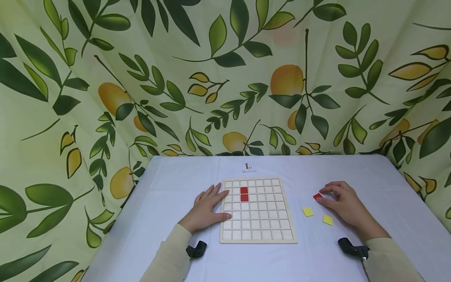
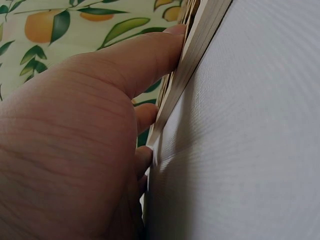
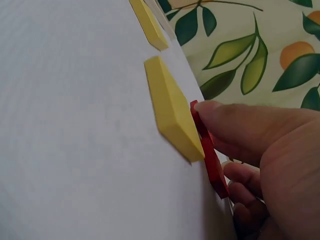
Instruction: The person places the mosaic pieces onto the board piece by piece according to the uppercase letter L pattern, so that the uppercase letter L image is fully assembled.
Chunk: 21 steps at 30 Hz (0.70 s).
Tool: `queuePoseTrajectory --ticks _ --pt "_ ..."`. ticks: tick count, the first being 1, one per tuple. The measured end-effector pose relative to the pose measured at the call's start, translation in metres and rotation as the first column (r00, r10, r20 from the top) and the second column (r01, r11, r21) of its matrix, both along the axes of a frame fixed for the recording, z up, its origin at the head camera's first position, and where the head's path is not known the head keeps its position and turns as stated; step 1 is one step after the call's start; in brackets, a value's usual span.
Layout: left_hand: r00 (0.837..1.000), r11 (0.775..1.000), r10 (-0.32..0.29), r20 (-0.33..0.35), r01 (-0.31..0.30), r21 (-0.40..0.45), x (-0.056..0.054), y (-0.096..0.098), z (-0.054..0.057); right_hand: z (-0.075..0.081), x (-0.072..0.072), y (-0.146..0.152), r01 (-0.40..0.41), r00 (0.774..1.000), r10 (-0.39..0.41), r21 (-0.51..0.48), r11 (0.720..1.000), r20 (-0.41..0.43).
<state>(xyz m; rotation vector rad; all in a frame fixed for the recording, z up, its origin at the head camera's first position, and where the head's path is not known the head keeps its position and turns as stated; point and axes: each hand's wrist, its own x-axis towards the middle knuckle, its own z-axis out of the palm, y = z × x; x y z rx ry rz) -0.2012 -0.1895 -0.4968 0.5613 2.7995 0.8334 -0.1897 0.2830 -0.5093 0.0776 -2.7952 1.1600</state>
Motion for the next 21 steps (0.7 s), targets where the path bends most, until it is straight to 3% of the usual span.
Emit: queuePoseTrajectory --ticks 9,21 --pt "1.000 1.000 -0.001 -0.004 0.001 -0.008 0.000 -0.003 -0.002 0.000 0.000 -0.008 0.010 1.000 -0.011 0.037 0.999 0.005" --pt "1.000 1.000 -0.001 0.000 0.001 -0.004 0.000 -0.001 -0.001 0.007 0.005 -0.021 0.003 0.998 0.001 -0.077 0.997 0.055"
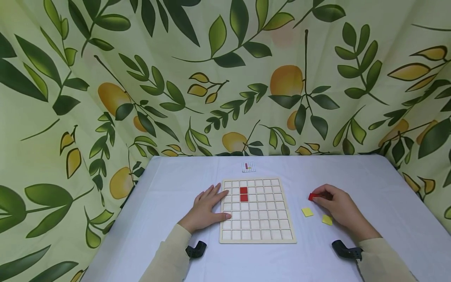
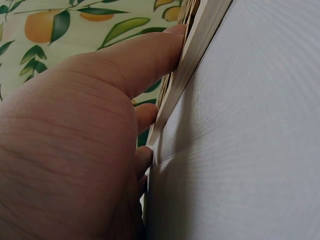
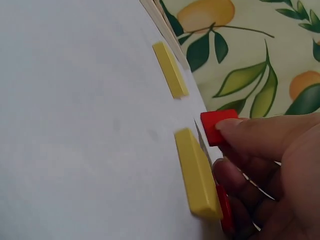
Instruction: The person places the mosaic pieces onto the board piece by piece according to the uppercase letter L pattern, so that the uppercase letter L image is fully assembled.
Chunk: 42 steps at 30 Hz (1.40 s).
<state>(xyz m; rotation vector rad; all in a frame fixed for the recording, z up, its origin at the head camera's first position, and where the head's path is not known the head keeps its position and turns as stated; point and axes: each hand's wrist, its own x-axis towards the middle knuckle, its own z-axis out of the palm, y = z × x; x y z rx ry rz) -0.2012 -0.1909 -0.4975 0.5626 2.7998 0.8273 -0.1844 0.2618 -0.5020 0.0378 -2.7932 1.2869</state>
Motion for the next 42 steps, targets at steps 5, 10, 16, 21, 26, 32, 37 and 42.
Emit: queuePoseTrajectory --ticks 5,10,16,21,26,32,37,42 --pt "1.000 1.000 -0.002 -0.004 0.002 -0.002 0.000 0.000 0.000 0.005 0.000 -0.011 -0.010 1.000 0.010 -0.046 0.999 -0.011" --pt "1.000 1.000 0.003 -0.006 -0.003 -0.005 -0.001 0.000 -0.002 0.014 0.003 -0.024 -0.030 0.999 0.028 -0.092 0.995 -0.024" --pt "1.000 1.000 0.010 0.002 -0.010 -0.016 -0.001 0.001 0.000 0.022 0.007 -0.042 -0.096 0.994 0.089 -0.135 0.986 -0.056" --pt "1.000 1.000 0.003 0.002 -0.003 -0.008 -0.001 0.001 0.000 0.027 0.009 -0.061 -0.147 0.989 0.140 -0.171 0.974 -0.055" --pt "1.000 1.000 -0.001 -0.003 0.001 0.006 -0.001 0.001 -0.001 0.026 0.007 -0.079 -0.204 0.979 0.197 -0.192 0.960 -0.054" --pt "1.000 1.000 -0.001 -0.004 0.001 0.010 0.000 0.001 -0.001 0.025 0.004 -0.104 -0.250 0.968 0.252 -0.208 0.946 -0.017" --pt "1.000 1.000 0.004 -0.005 -0.004 0.000 -0.001 0.002 -0.001 0.024 0.000 -0.125 -0.275 0.960 0.279 -0.194 0.942 -0.005" --pt "1.000 1.000 0.003 0.003 -0.003 -0.001 0.000 0.002 0.000 0.020 -0.005 -0.144 -0.319 0.947 0.321 -0.186 0.929 -0.020"
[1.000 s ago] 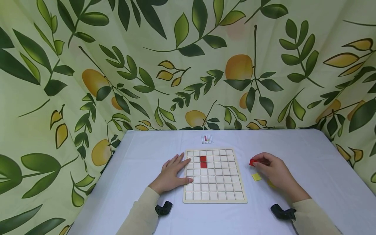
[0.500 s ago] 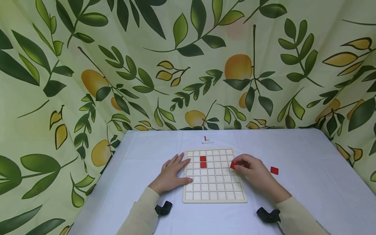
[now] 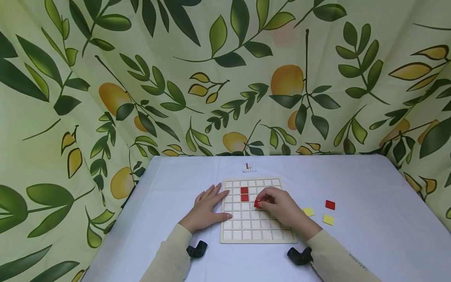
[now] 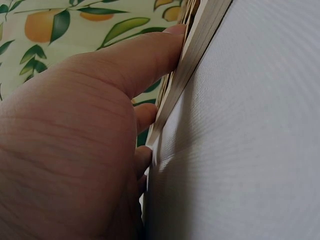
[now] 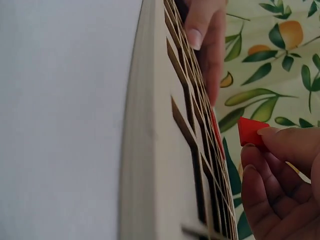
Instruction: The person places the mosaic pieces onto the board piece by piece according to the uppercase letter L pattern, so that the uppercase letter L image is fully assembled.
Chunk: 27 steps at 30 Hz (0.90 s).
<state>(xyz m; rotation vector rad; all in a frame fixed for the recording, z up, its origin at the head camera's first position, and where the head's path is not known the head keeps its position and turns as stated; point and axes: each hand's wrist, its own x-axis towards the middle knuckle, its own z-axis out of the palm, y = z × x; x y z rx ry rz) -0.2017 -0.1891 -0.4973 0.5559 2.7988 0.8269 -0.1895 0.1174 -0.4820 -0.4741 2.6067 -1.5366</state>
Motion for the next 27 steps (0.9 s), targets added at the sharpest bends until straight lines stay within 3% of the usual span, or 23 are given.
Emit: queuePoseTrajectory --ticks 8,27 --pt "1.000 1.000 -0.006 0.001 0.006 -0.026 0.000 -0.001 0.001 -0.007 -0.004 -0.023 -0.058 0.998 0.059 0.041 0.997 -0.022" --pt "0.999 1.000 -0.026 -0.026 0.026 -0.001 -0.001 -0.004 -0.001 -0.011 -0.010 -0.039 -0.029 1.000 0.029 0.118 0.993 -0.001"
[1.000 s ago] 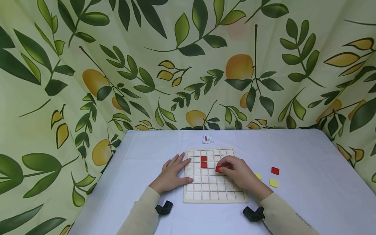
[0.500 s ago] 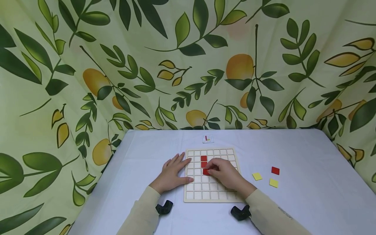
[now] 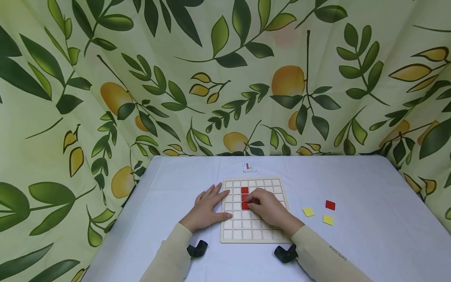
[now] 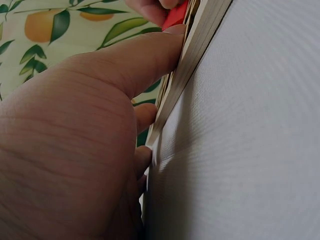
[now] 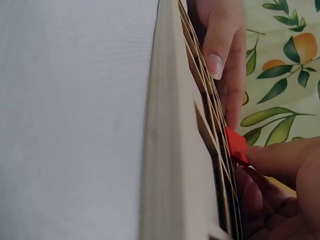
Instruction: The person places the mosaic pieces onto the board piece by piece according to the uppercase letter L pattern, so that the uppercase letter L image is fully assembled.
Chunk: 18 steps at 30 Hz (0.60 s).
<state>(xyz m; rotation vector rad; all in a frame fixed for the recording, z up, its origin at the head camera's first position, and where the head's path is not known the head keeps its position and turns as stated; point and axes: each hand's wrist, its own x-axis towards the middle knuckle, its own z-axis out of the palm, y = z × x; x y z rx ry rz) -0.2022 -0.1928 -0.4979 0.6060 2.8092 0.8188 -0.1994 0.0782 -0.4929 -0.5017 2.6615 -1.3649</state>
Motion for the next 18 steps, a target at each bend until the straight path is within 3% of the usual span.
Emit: queuePoseTrajectory --ticks 18 --pt "1.000 1.000 0.011 0.008 -0.011 -0.013 0.0000 0.0021 0.0012 0.0026 0.0052 0.0055 -0.081 0.996 0.081 0.004 0.997 -0.042"
